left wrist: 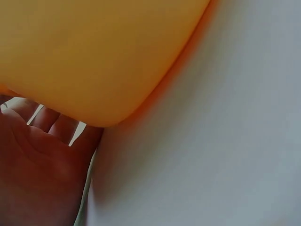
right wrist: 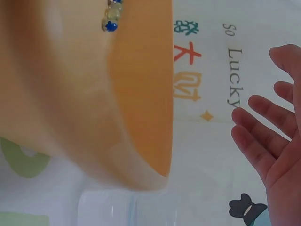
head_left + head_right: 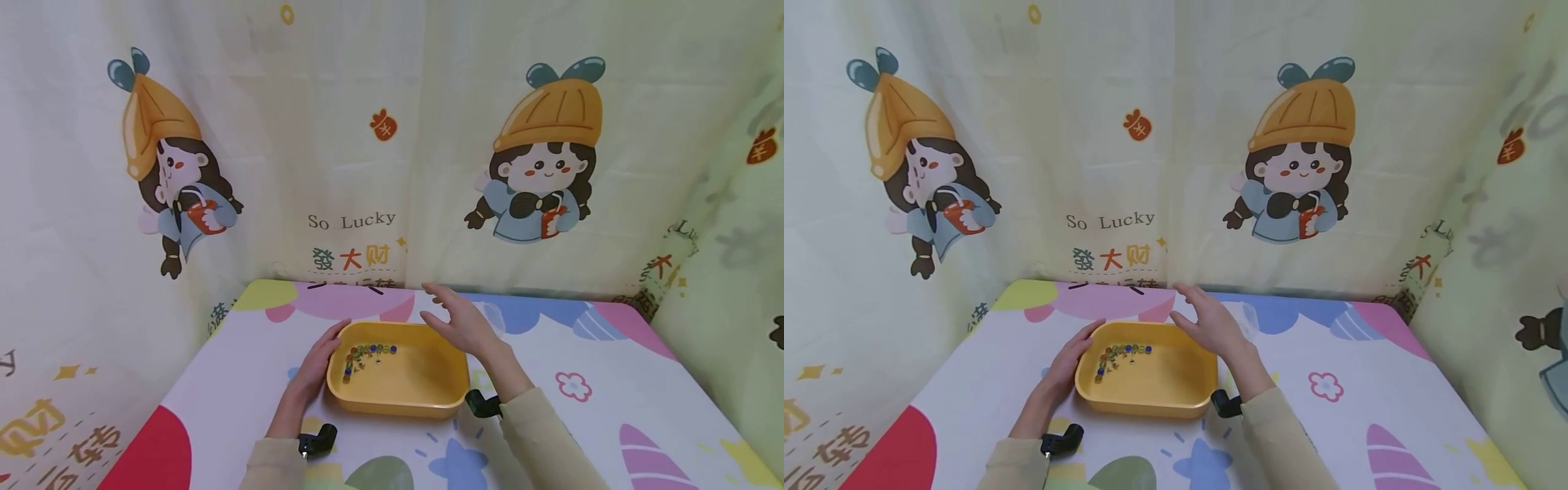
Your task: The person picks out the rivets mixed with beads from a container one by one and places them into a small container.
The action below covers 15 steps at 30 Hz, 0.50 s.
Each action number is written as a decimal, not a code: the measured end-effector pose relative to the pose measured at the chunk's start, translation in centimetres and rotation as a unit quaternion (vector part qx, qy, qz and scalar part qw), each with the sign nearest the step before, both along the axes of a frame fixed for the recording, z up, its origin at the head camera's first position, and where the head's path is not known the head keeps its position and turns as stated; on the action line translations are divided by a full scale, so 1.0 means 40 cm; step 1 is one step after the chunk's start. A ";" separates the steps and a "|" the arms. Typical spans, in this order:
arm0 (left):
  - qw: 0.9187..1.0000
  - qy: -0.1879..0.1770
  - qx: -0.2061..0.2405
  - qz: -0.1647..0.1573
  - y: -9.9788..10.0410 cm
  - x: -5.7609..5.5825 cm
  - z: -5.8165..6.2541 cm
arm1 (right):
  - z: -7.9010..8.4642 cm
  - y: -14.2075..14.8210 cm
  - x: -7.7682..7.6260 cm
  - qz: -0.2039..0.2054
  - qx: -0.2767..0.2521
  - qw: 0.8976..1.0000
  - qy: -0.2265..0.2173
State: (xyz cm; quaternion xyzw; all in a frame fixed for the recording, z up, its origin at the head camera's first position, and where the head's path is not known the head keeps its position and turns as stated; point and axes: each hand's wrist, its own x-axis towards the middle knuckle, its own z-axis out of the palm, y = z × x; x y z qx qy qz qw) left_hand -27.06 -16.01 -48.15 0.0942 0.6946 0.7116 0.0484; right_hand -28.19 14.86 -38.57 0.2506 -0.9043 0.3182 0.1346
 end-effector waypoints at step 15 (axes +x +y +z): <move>1.000 -0.011 0.004 0.002 0.009 -0.006 -0.007 | 0.040 -0.031 -0.009 0.049 0.013 0.999 -0.011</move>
